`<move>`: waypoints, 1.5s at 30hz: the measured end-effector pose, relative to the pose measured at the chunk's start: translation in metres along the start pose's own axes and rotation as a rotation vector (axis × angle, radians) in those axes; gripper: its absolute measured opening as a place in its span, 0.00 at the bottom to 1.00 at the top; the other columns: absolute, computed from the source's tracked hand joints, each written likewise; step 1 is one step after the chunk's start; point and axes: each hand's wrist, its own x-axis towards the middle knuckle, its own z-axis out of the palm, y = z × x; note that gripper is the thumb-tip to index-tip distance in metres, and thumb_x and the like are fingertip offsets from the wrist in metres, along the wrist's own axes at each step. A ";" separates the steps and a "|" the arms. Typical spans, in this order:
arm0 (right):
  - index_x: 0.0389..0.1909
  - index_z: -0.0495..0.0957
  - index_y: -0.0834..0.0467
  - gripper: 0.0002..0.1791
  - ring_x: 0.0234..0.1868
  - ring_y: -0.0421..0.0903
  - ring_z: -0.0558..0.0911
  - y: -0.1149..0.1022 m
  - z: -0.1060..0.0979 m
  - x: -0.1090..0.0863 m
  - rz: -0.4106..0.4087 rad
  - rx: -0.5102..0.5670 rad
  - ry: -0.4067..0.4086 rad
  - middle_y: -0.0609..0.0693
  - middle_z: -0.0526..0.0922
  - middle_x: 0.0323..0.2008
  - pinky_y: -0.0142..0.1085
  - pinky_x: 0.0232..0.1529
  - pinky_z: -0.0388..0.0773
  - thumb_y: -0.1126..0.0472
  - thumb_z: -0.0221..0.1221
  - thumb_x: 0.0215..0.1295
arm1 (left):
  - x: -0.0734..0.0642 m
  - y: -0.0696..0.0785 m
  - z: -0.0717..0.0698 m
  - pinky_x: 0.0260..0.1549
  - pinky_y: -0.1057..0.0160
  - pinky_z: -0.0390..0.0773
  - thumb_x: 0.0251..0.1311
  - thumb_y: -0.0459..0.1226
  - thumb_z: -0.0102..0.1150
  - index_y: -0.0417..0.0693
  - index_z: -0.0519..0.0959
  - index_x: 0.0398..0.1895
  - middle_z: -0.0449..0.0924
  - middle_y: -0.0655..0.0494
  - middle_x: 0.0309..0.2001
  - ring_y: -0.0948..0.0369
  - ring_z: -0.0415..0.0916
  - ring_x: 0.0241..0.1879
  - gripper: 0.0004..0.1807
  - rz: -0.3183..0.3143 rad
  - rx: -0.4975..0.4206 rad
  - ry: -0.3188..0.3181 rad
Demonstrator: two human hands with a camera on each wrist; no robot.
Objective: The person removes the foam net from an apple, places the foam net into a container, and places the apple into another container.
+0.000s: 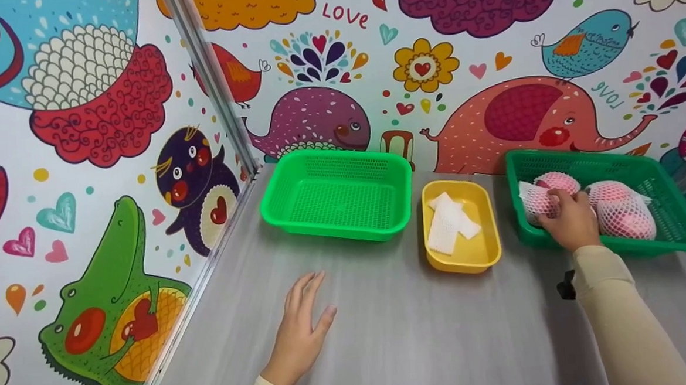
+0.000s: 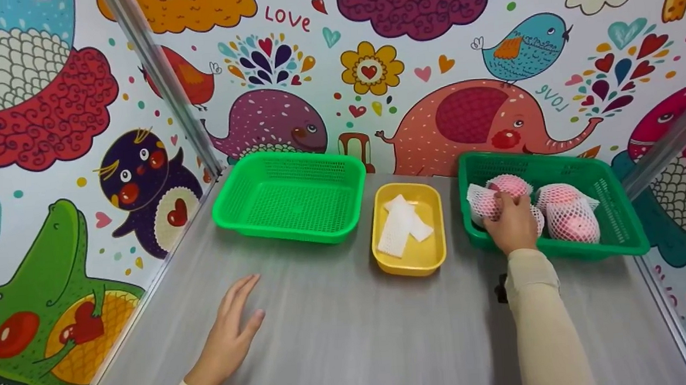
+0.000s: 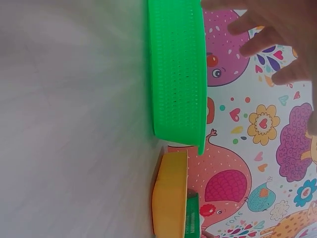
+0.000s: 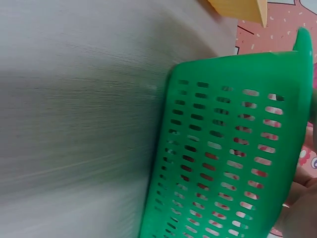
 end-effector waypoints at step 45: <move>0.86 0.52 0.63 0.54 0.74 0.75 0.58 -0.002 0.012 -0.002 0.057 0.044 0.127 0.75 0.59 0.74 0.75 0.73 0.56 0.55 0.75 0.69 | 0.006 0.008 0.021 0.69 0.29 0.65 0.84 0.53 0.52 0.53 0.60 0.86 0.58 0.45 0.81 0.43 0.55 0.80 0.35 0.020 -0.097 -0.047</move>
